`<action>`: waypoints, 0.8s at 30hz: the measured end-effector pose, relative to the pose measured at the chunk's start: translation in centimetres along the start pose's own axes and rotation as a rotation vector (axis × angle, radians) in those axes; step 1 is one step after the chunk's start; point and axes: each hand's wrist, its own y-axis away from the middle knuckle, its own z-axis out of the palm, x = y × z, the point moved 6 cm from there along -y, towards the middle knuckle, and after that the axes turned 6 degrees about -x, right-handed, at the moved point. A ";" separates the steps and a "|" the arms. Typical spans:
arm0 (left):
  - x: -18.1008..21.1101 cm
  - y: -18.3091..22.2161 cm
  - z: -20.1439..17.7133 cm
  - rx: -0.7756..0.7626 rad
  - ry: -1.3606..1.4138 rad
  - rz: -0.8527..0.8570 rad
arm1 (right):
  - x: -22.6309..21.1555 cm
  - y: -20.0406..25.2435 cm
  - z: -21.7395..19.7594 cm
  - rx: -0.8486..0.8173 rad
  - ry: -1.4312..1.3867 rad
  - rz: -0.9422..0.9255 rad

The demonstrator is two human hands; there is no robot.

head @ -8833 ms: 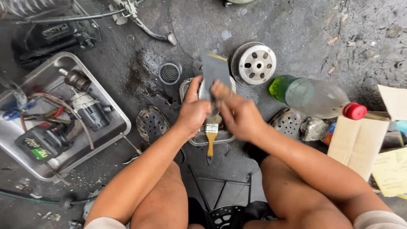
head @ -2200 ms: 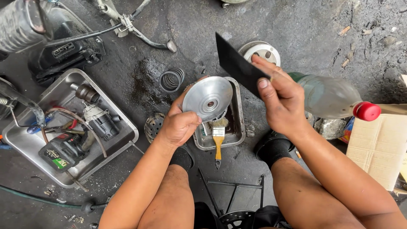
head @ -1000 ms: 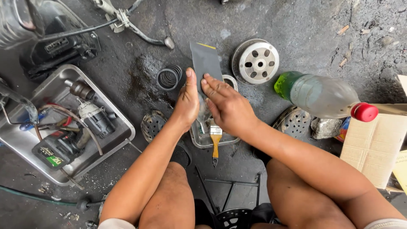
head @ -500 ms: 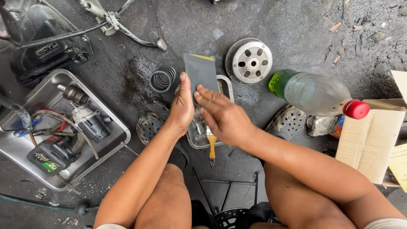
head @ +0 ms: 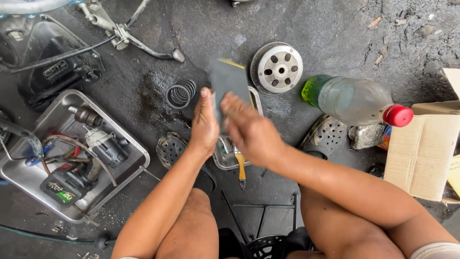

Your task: Sanding and cleaning a motorcycle clutch component to remove debris or glaze.

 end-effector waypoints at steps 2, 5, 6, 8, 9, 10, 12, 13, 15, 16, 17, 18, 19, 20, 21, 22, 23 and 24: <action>0.4 1.0 -0.3 0.071 -0.030 0.026 | -0.5 0.5 0.4 -0.012 0.014 -0.060; 2.9 2.0 1.7 -0.035 0.017 -0.054 | 2.4 -0.9 0.1 -0.002 -0.109 0.024; 2.4 1.8 1.7 -0.058 -0.038 -0.030 | 2.5 -0.8 -0.1 0.008 -0.116 0.028; 1.3 1.1 1.3 -0.095 -0.099 -0.007 | 1.9 -0.2 -0.2 0.030 -0.122 0.042; 1.0 0.9 0.5 -0.034 -0.140 0.034 | 0.9 0.2 0.0 -0.004 -0.132 -0.006; 0.8 0.9 -0.5 0.027 -0.182 0.074 | -0.3 0.6 0.3 -0.038 -0.141 -0.054; 3.4 2.2 1.1 -0.009 -0.147 0.048 | 2.5 -0.7 0.5 -0.018 -0.126 -0.014; 4.6 2.9 2.1 -0.055 -0.114 0.016 | 4.0 -1.2 0.5 0.006 -0.111 0.036; 5.9 3.9 2.3 -0.055 -0.128 0.003 | 0.6 -0.3 -0.6 -0.013 -0.090 0.023; 6.6 4.3 2.4 -0.059 -0.144 -0.009 | -1.1 0.1 -1.2 -0.027 -0.068 0.009; 4.5 3.4 1.5 -0.056 -0.144 -0.011 | -0.8 0.0 -0.8 -0.030 -0.071 0.009; 2.7 2.5 0.4 -0.021 -0.137 0.019 | -0.6 0.0 -0.3 -0.057 -0.076 -0.003; 1.1 1.4 -0.7 0.013 -0.130 0.058 | -0.4 -0.2 0.0 -0.080 -0.077 -0.019; 2.2 1.9 -0.2 0.016 -0.129 0.064 | 0.5 -0.9 0.0 -0.079 -0.075 -0.025; 3.0 2.5 0.6 -0.018 -0.125 0.050 | 1.7 -1.4 -0.2 -0.057 -0.087 0.029; 3.9 3.0 1.4 -0.052 -0.120 0.036 | 3.1 -1.9 -0.3 -0.034 -0.100 0.083; 2.6 2.3 0.6 -0.059 -0.124 0.034 | 1.3 -1.1 -0.5 -0.029 -0.101 0.088; 1.3 1.6 -0.3 -0.040 -0.114 0.031 | -0.9 -0.3 -0.6 -0.025 -0.099 0.015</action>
